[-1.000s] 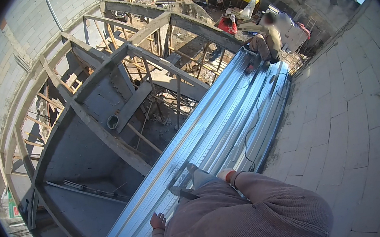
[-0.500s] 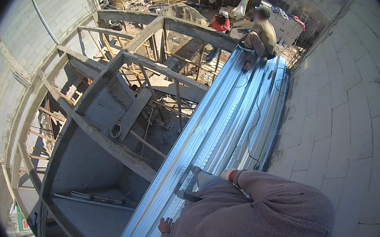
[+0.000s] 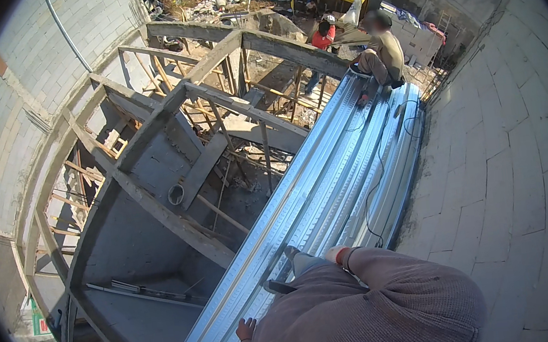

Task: Installing metal deck panels on a building structure using a hammer and nails/fasteners.

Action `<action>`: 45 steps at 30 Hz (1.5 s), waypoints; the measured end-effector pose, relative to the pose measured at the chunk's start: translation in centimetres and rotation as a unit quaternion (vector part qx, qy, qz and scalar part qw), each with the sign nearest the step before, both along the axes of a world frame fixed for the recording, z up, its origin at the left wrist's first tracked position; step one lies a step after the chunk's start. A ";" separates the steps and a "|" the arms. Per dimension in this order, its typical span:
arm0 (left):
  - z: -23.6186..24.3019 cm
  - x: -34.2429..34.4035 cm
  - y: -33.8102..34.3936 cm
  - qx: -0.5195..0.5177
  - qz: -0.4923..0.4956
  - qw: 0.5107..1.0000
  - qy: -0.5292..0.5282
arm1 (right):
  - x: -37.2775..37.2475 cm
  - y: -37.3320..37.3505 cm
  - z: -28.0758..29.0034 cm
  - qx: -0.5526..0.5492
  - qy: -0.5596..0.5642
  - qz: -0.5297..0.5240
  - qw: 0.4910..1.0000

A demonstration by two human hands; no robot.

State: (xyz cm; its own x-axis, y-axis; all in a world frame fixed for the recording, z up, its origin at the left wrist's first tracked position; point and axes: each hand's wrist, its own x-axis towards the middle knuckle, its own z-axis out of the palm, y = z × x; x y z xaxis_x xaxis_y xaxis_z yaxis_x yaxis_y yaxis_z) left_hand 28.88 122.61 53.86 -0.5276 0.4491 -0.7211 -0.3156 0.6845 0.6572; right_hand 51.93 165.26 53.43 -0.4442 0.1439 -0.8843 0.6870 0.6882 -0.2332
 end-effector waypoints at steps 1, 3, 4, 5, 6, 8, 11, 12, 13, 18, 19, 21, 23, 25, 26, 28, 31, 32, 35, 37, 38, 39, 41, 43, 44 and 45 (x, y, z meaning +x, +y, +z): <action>2.1 -0.3 1.3 -0.073 -0.143 0.982 0.096 | 0.1 0.0 0.8 -0.002 -0.005 0.019 1.000; 0.6 -0.1 0.0 -0.023 -0.019 0.999 0.028 | -1.4 0.2 2.5 -0.006 -0.002 0.052 0.999; 1.3 -0.2 1.1 0.036 0.091 0.994 -0.052 | -0.7 0.4 1.4 -0.004 -0.005 0.057 0.998; 2.4 0.0 1.6 -0.033 -0.077 0.995 0.053 | 0.0 0.9 0.3 -0.002 -0.008 0.062 0.998; 1.8 -0.1 1.3 -0.035 -0.074 0.995 0.057 | -0.4 0.9 0.5 -0.002 -0.004 0.065 0.998; -2.5 0.4 -1.0 0.054 0.189 0.978 -0.062 | -1.4 0.7 2.3 0.014 0.020 0.069 0.997; -1.4 0.8 -0.5 0.032 0.095 0.995 -0.029 | -1.8 1.1 3.3 0.007 0.020 0.099 0.995; 0.0 0.5 0.5 0.009 -0.023 0.999 0.024 | -1.7 1.3 3.9 0.010 0.020 0.093 0.995; 0.0 0.5 0.7 0.010 -0.023 0.999 0.025 | -2.1 1.2 4.8 0.001 0.001 0.096 0.995; -4.7 1.1 -1.3 0.078 0.194 0.974 -0.092 | -3.2 1.3 7.0 0.003 -0.016 0.104 0.994; -4.7 1.2 -1.2 0.078 0.193 0.973 -0.095 | -3.0 1.3 6.2 0.003 -0.010 0.075 0.997; -4.6 1.5 -1.0 0.082 0.169 0.977 -0.102 | -2.6 1.3 4.7 0.002 -0.004 0.048 0.999; -3.0 1.5 0.1 0.064 0.113 0.988 -0.084 | -2.0 1.5 3.7 0.014 0.006 0.062 0.998; -2.8 1.7 0.1 0.046 0.062 0.995 -0.064 | -1.6 1.7 2.4 0.005 0.011 0.068 0.998; -3.4 1.8 -0.2 0.052 0.137 0.985 -0.092 | -1.5 1.7 1.7 -0.003 0.018 0.077 0.997; -4.2 1.5 0.0 0.060 0.205 0.970 -0.120 | -1.2 1.8 1.2 -0.003 0.018 0.068 0.998; -5.0 1.4 -0.4 0.055 0.279 0.945 -0.162 | -1.7 1.6 1.8 -0.006 0.019 0.078 0.997; -5.0 1.5 -0.8 0.060 0.256 0.955 -0.135 | -2.1 1.5 2.4 -0.007 0.021 0.093 0.995; -2.9 1.2 -0.3 0.047 0.128 0.989 -0.065 | -1.7 1.5 2.1 -0.006 0.019 0.089 0.996; -2.0 1.1 0.1 0.030 0.028 0.999 -0.017 | -1.3 1.4 1.5 -0.001 0.025 0.083 0.996; -1.6 0.9 0.4 0.044 0.055 0.997 -0.037 | -1.0 1.3 1.2 0.004 0.030 0.078 0.996; -1.7 0.9 0.1 0.055 0.085 0.993 -0.053 | -1.2 1.2 1.3 0.002 0.031 0.080 0.996; -3.1 1.1 -0.5 0.063 0.142 0.985 -0.073 | -1.5 1.0 1.8 0.000 0.032 0.050 0.998; -3.5 1.0 -0.5 0.072 0.191 0.974 -0.095 | -1.2 1.1 1.6 0.004 0.031 0.048 0.998; -3.6 0.9 -0.5 0.077 0.180 0.976 -0.100 | -1.0 1.1 1.5 0.007 0.032 0.048 0.998; -3.7 0.9 -0.6 0.081 0.171 0.977 -0.103 | -1.2 1.1 1.8 0.006 0.032 0.049 0.998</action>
